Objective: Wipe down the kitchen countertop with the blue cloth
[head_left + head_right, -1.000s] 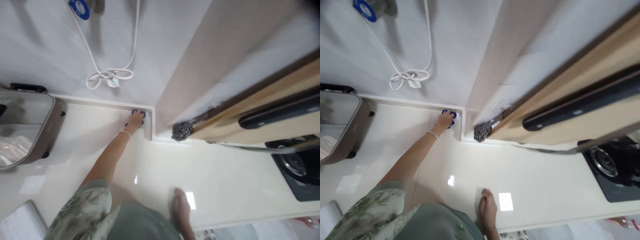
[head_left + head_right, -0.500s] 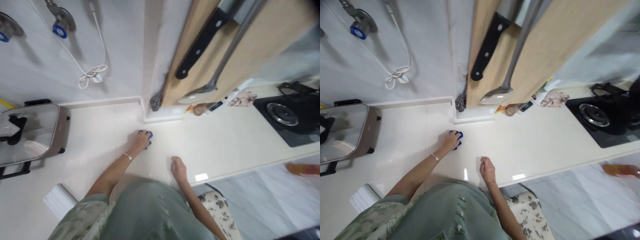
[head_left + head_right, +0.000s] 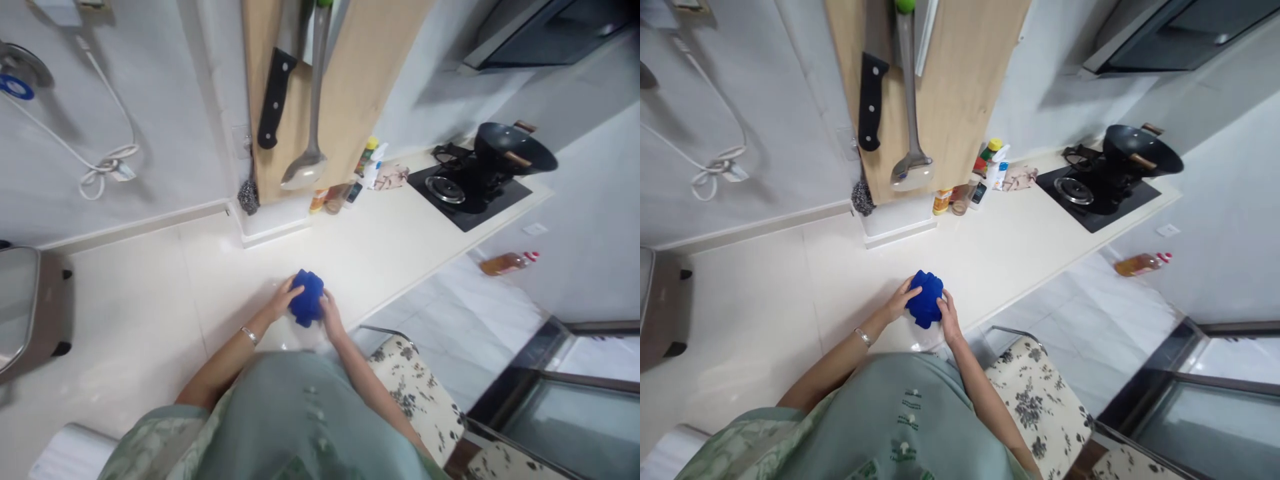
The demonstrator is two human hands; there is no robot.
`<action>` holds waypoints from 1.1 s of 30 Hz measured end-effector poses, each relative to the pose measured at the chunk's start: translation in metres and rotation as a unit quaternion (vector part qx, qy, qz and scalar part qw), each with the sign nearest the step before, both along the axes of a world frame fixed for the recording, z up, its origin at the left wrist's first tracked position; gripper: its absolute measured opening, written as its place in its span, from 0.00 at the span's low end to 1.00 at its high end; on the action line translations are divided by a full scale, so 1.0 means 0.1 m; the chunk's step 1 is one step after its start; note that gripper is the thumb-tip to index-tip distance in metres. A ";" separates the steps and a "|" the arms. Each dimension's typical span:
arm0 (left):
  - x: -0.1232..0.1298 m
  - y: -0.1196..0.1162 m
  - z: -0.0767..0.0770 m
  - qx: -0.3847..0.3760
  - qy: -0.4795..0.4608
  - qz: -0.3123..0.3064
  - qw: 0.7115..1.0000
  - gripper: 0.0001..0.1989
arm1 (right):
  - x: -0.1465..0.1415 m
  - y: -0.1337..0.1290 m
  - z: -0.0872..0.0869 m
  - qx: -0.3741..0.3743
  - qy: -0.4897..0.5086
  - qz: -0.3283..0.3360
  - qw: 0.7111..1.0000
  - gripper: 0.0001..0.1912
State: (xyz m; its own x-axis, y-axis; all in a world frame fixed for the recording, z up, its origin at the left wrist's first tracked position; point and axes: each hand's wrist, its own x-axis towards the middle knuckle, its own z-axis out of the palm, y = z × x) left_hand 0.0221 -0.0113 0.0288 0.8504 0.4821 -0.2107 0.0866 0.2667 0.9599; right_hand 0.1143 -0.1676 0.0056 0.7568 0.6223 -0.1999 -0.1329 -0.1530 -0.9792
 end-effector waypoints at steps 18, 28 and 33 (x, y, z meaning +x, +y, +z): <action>-0.26 0.07 0.01 0.151 0.200 0.188 0.950 0.21 | 1.12 -0.27 0.20 -0.228 -0.431 -0.020 0.873 0.32; -0.83 -0.46 0.04 0.311 0.295 0.217 0.877 0.18 | 0.98 -0.19 -0.24 -0.189 -0.566 0.220 0.772 0.29; -0.77 -0.91 -0.06 0.381 0.321 0.154 0.853 0.17 | 1.87 -0.63 -0.24 -0.258 -0.576 0.179 0.755 0.30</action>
State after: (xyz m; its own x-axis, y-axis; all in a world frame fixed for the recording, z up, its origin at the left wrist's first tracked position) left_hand -0.0545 -0.1018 0.0230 0.4851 0.8674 -0.1111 0.6984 -0.3079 0.6461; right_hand 0.3018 -0.2303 -0.0179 0.4150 0.8926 0.1764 0.9016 -0.3773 -0.2117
